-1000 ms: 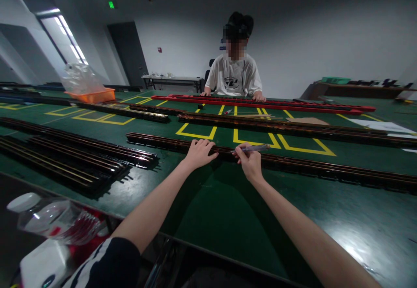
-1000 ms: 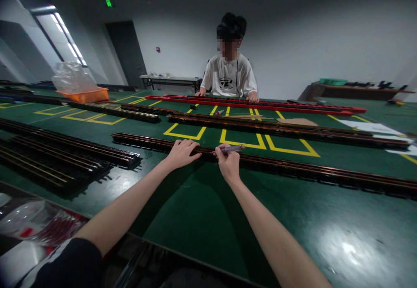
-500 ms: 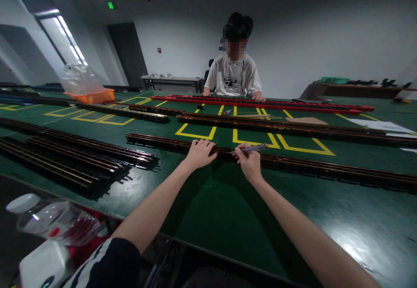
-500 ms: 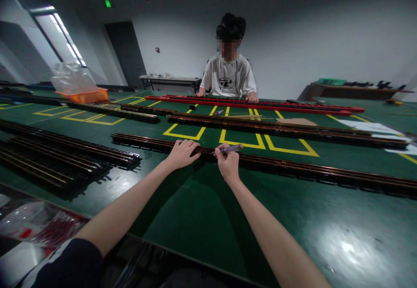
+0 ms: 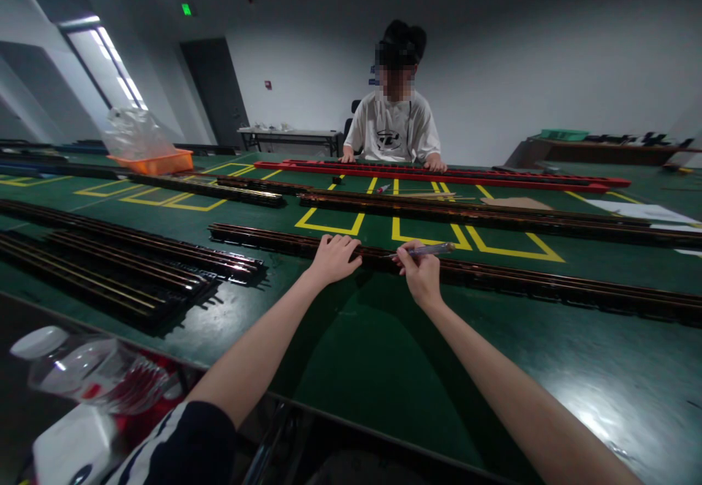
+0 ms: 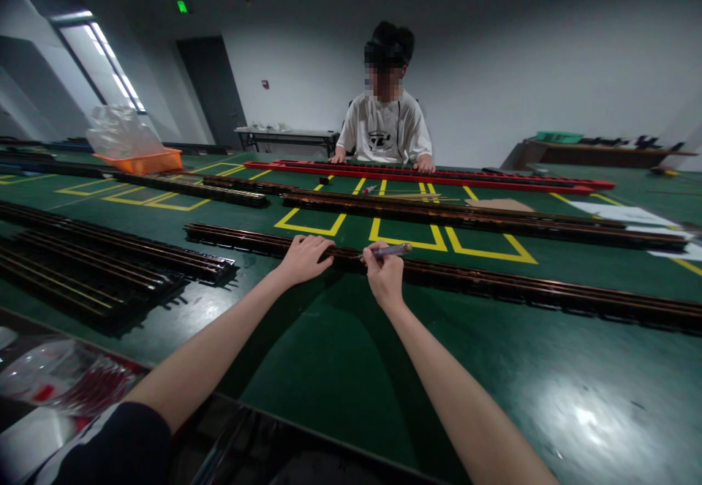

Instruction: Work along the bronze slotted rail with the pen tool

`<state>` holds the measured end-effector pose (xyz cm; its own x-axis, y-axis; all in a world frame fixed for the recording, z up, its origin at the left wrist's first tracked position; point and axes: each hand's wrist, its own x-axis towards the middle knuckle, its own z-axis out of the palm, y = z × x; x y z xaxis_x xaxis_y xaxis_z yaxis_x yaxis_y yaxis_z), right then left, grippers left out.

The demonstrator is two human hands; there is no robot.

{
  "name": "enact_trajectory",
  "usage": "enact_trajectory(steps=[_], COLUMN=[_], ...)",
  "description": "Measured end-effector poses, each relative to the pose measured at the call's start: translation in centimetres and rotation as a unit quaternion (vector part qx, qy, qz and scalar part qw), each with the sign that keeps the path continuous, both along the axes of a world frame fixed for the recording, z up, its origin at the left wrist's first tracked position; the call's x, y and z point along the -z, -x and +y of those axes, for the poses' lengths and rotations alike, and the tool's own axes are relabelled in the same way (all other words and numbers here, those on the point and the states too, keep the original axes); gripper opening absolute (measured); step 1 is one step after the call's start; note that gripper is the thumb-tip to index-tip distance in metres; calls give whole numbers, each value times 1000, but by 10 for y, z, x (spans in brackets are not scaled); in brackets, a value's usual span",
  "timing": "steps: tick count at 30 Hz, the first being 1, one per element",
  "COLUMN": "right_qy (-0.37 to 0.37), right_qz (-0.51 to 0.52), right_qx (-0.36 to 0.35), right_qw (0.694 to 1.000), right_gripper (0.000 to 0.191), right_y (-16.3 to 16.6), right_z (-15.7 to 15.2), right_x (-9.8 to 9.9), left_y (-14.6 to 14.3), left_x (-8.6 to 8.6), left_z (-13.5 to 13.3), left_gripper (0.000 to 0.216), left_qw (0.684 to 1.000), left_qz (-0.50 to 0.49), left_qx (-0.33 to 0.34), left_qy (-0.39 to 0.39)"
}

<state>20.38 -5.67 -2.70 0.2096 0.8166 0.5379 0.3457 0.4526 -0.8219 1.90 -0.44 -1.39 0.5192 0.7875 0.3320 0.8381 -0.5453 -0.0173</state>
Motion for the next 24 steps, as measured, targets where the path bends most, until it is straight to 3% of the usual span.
enact_trajectory(steps=[24], right_qy=[8], right_qz=[-17], right_qx=[-11], right_qw=[1000], right_gripper=[22], right_y=[-1], right_z=[1], right_x=[-1], left_y=[-1], left_x=[1], left_z=[-2], left_gripper=[33], left_qw=[1000], left_qz=[5], left_qx=[-8], left_qy=[-6])
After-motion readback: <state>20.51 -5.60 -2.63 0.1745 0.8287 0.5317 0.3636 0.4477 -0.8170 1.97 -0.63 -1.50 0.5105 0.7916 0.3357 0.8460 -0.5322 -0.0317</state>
